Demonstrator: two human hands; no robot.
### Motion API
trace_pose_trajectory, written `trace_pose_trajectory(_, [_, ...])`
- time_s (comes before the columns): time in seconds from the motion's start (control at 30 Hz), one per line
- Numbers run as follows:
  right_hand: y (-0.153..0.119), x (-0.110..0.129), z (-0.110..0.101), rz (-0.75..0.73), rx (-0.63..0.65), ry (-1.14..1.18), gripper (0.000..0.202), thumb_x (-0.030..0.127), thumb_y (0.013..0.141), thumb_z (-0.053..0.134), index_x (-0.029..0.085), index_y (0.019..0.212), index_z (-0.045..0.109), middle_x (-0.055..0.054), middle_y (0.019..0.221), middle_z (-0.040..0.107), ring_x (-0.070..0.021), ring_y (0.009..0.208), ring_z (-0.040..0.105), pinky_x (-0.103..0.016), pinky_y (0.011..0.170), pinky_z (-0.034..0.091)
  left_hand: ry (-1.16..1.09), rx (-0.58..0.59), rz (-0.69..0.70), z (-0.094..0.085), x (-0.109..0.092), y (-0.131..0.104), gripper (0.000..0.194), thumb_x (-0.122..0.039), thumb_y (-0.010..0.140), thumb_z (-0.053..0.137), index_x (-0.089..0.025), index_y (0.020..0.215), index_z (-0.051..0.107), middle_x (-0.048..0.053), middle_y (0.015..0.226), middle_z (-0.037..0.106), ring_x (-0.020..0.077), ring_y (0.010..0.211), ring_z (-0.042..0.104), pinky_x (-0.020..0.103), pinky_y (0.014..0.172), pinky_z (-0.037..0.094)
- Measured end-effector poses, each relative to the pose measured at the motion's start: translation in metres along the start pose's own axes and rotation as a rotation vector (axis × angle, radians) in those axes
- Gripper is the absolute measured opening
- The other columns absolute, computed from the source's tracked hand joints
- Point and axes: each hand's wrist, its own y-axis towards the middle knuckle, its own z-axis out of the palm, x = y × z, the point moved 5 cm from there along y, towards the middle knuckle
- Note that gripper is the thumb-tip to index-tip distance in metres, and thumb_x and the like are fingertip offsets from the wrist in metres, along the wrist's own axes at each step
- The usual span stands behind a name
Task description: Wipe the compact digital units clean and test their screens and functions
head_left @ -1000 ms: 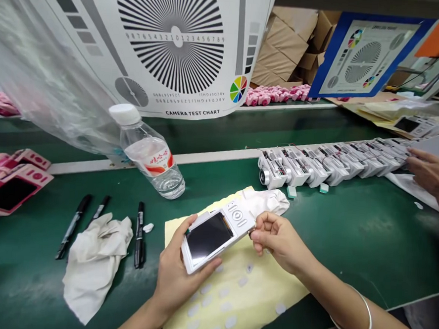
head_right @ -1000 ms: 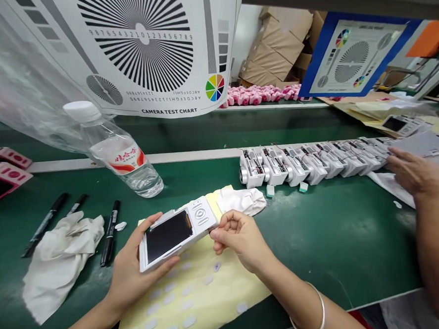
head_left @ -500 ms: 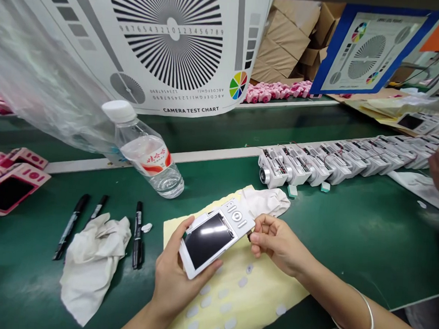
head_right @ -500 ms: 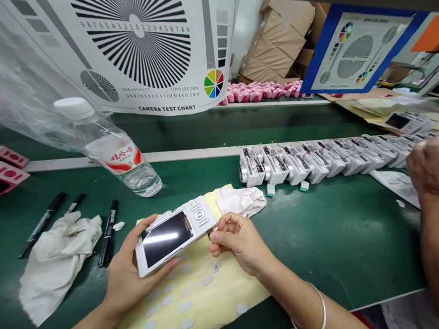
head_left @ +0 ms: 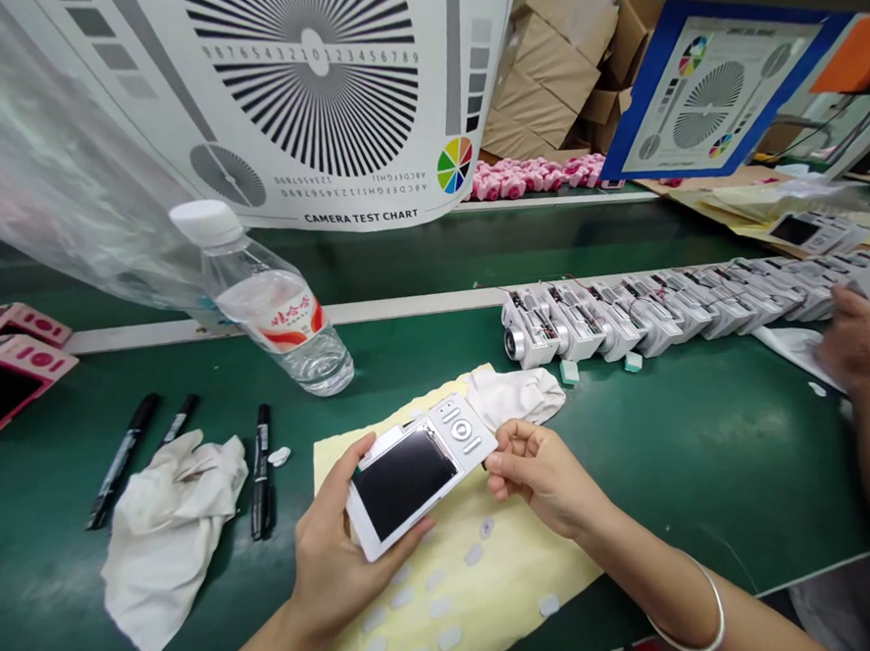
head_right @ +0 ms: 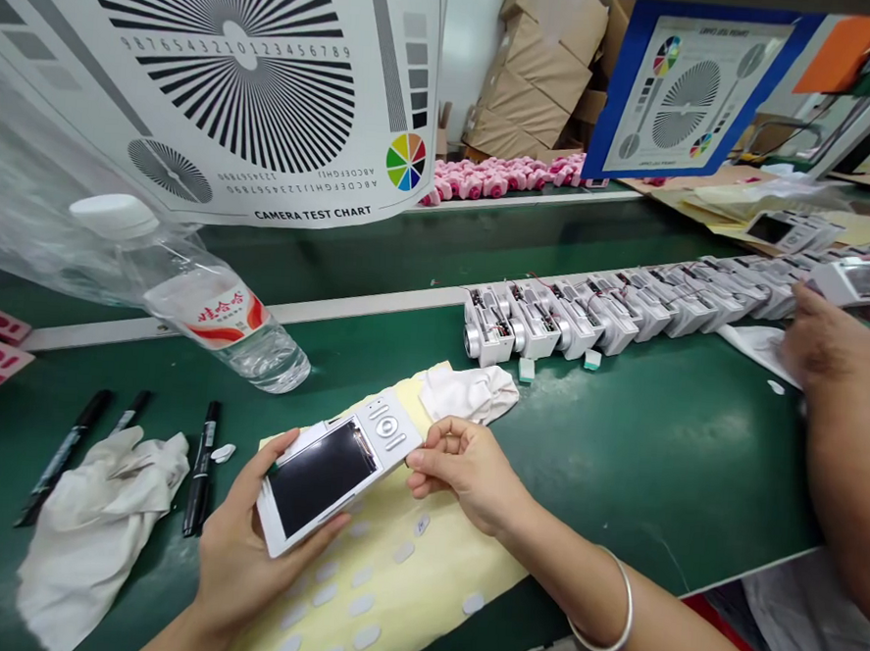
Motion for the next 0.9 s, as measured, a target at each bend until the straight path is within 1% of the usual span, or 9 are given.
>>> trace_pose_trajectory(0.07, [0.003,-0.001,-0.003,-0.061,-0.026,-0.086,0.039,0.028,0.051,0.081,0.016,0.064,0.047,0.007,0.047,0.056,-0.0058,0.04,0.055,-0.016,0.042,0.044,-0.007,0.004,-0.003,-0.001,-0.001,0.0,0.073,-0.051,0.063,0.067,-0.018,0.123,0.042,0.011,0.117,0.058,0.0268,0.102,0.059,0.035,0.089,0.047])
trace_pose_trajectory(0.17, [0.006,0.001,-0.006,-0.246,-0.066,-0.255,0.037,0.031,0.054,0.079,0.018,0.074,0.051,0.009,0.051,0.051,-0.0055,0.043,0.05,-0.017,0.043,0.042,-0.116,0.091,-0.11,0.002,0.001,0.003,0.071,-0.053,0.062,0.067,-0.019,0.12,0.045,0.009,0.114,0.06,0.0267,0.099,0.06,0.035,0.087,0.048])
trace_pose_trajectory(0.23, [0.006,0.004,-0.005,-0.361,-0.066,-0.329,0.04,0.036,0.058,0.076,0.019,0.087,0.055,0.003,0.071,0.057,-0.0091,0.062,0.057,-0.02,0.054,0.047,-0.222,0.201,-0.181,0.007,0.005,0.006,0.067,-0.053,0.062,0.066,-0.018,0.117,0.048,0.009,0.113,0.062,0.0274,0.099,0.061,0.036,0.086,0.049])
trace_pose_trajectory(0.33, [0.003,0.007,0.001,-0.433,0.049,-0.412,0.048,0.048,0.069,0.067,0.022,0.106,0.054,-0.007,0.108,0.057,-0.0182,0.098,0.057,-0.029,0.078,0.049,-0.384,0.343,-0.232,0.015,0.008,0.008,0.064,-0.052,0.061,0.067,-0.016,0.111,0.052,0.011,0.109,0.064,0.0293,0.098,0.061,0.038,0.085,0.049])
trace_pose_trajectory(0.43, [-0.001,0.009,0.006,-0.467,0.171,-0.488,0.055,0.053,0.074,0.059,0.022,0.118,0.051,-0.01,0.117,0.056,-0.0226,0.105,0.055,-0.037,0.088,0.045,-0.502,0.377,-0.282,0.02,0.009,0.006,0.065,-0.055,0.061,0.066,-0.015,0.111,0.053,0.012,0.109,0.065,0.0297,0.1,0.06,0.037,0.084,0.049])
trace_pose_trajectory(0.53, [-0.002,0.007,0.005,-0.469,0.226,-0.488,0.057,0.052,0.075,0.059,0.022,0.123,0.049,-0.01,0.123,0.053,-0.0241,0.11,0.052,-0.04,0.095,0.039,-0.517,0.341,-0.321,0.021,0.01,0.003,0.068,-0.056,0.059,0.067,-0.016,0.111,0.053,0.011,0.109,0.065,0.0295,0.1,0.06,0.037,0.086,0.047])
trace_pose_trajectory(0.63, [0.0,0.002,0.003,-0.44,0.26,-0.448,0.062,0.05,0.075,0.059,0.024,0.129,0.045,-0.009,0.128,0.049,-0.0241,0.113,0.049,-0.04,0.098,0.036,-0.494,0.337,-0.304,0.021,0.012,0.002,0.067,-0.055,0.059,0.068,-0.016,0.112,0.054,0.011,0.11,0.065,0.0299,0.099,0.06,0.037,0.084,0.049])
trace_pose_trajectory(0.73, [0.001,0.0,0.003,-0.412,0.263,-0.426,0.065,0.049,0.074,0.061,0.024,0.131,0.043,-0.009,0.124,0.051,-0.0236,0.109,0.051,-0.04,0.095,0.038,-0.497,0.361,-0.278,0.022,0.016,0.002,0.065,-0.052,0.061,0.068,-0.016,0.113,0.053,0.011,0.112,0.064,0.0297,0.1,0.06,0.036,0.083,0.05])
trace_pose_trajectory(0.9, [0.004,0.0,0.002,-0.39,0.231,-0.394,0.061,0.048,0.07,0.063,0.023,0.124,0.05,-0.009,0.117,0.055,-0.0234,0.102,0.053,-0.038,0.09,0.04,-0.487,0.369,-0.288,0.024,0.016,0.003,0.066,-0.052,0.061,0.068,-0.016,0.114,0.052,0.011,0.111,0.064,0.0293,0.099,0.061,0.036,0.082,0.051])
